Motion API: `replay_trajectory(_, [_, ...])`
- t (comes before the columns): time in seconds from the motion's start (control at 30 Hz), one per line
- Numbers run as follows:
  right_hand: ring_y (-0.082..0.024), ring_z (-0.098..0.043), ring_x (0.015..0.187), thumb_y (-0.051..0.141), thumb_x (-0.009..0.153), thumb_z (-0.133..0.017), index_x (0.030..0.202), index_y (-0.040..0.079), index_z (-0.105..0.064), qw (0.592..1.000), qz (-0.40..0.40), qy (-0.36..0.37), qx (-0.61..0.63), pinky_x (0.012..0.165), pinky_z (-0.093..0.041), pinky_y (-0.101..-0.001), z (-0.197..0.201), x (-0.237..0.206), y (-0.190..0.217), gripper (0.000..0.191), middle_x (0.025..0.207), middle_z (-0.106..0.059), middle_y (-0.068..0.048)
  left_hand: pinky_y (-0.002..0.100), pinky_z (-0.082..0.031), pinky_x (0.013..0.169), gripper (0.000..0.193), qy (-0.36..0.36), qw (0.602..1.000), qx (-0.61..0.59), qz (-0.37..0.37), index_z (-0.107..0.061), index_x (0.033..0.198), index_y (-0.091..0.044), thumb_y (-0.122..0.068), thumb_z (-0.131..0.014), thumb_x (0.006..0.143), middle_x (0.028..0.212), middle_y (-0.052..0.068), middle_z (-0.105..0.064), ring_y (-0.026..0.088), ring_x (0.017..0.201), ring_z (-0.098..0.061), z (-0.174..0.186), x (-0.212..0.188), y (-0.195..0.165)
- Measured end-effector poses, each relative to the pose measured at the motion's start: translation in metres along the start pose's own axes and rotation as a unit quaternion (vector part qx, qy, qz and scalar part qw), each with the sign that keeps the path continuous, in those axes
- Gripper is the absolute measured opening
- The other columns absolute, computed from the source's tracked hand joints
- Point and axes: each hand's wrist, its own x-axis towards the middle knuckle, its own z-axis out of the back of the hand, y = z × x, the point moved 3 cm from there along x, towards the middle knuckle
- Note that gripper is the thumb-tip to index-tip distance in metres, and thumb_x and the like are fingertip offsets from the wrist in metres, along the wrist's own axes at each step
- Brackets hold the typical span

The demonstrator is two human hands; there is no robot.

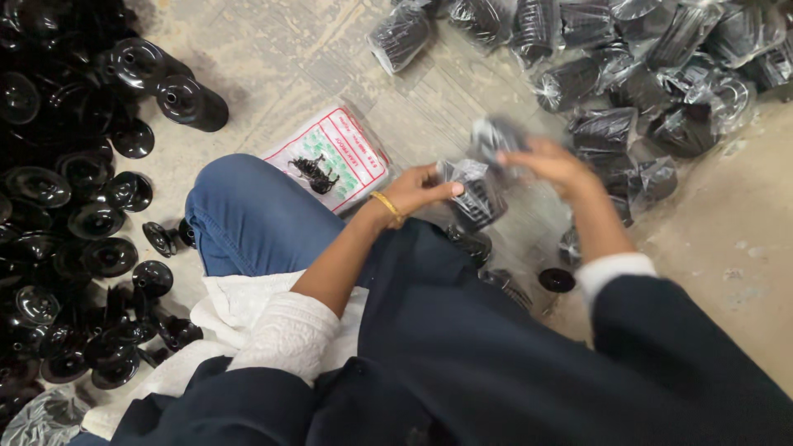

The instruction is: The person sits on the floor and picks up black ribbed plastic bellows parts and matching caps, twisting the parts together to assemble them by hand. The person then places the assembled parts into clear plastic bags and gathers the filled bags aside.

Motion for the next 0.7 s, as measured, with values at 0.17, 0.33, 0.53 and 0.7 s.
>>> replay_trajectory(0.17, [-0.044, -0.057, 0.132, 0.025, 0.08, -0.074, 0.153, 0.022, -0.011, 0.926, -0.218, 0.16, 0.263, 0.105, -0.048, -0.069, -0.036, -0.07, -0.095, 0.096, 0.155, -0.045, -0.017, 0.044, -0.048, 0.088, 0.1, 0.112, 0.968, -0.015, 0.222, -0.046, 0.155, -0.005, -0.063, -0.081, 0.08, 0.137, 0.015, -0.062, 0.024, 0.111, -0.054, -0.025, -0.022, 0.035])
replay_trajectory(0.33, [-0.04, -0.055, 0.13, 0.037, 0.092, -0.067, 0.151, 0.011, -0.041, 0.848, -0.131, 0.256, 0.445, 0.105, -0.044, -0.0681, -0.102, -0.077, -0.131, 0.071, 0.145, -0.054, -0.021, 0.06, -0.052, 0.099, 0.103, 0.093, 0.939, -0.021, 0.33, -0.021, 0.157, -0.02, -0.061, -0.074, 0.078, 0.151, 0.009, -0.041, 0.031, 0.133, -0.044, -0.035, -0.053, 0.032])
replay_trajectory(0.53, [-0.037, -0.061, 0.124, 0.035, 0.099, -0.067, 0.148, 0.008, -0.046, 0.804, 0.073, 0.189, 0.559, 0.109, -0.041, -0.0701, -0.09, -0.051, -0.092, 0.059, 0.136, -0.06, -0.017, 0.059, -0.05, 0.092, 0.085, -0.059, 0.974, -0.151, 0.157, -0.046, 0.145, -0.021, -0.059, -0.074, 0.074, 0.144, 0.009, -0.057, 0.031, 0.13, -0.057, -0.031, -0.013, 0.012])
replay_trajectory(0.7, [-0.037, -0.064, 0.116, 0.039, 0.093, -0.07, 0.142, 0.009, -0.05, 0.847, -0.04, 0.168, 0.503, 0.106, -0.048, -0.0661, -0.095, -0.026, -0.057, 0.061, 0.123, -0.067, -0.017, 0.064, -0.045, 0.096, 0.084, -0.133, 0.962, -0.127, 0.202, -0.053, 0.145, -0.015, -0.063, -0.071, 0.078, 0.151, 0.014, -0.054, 0.036, 0.137, -0.05, -0.007, 0.005, 0.013])
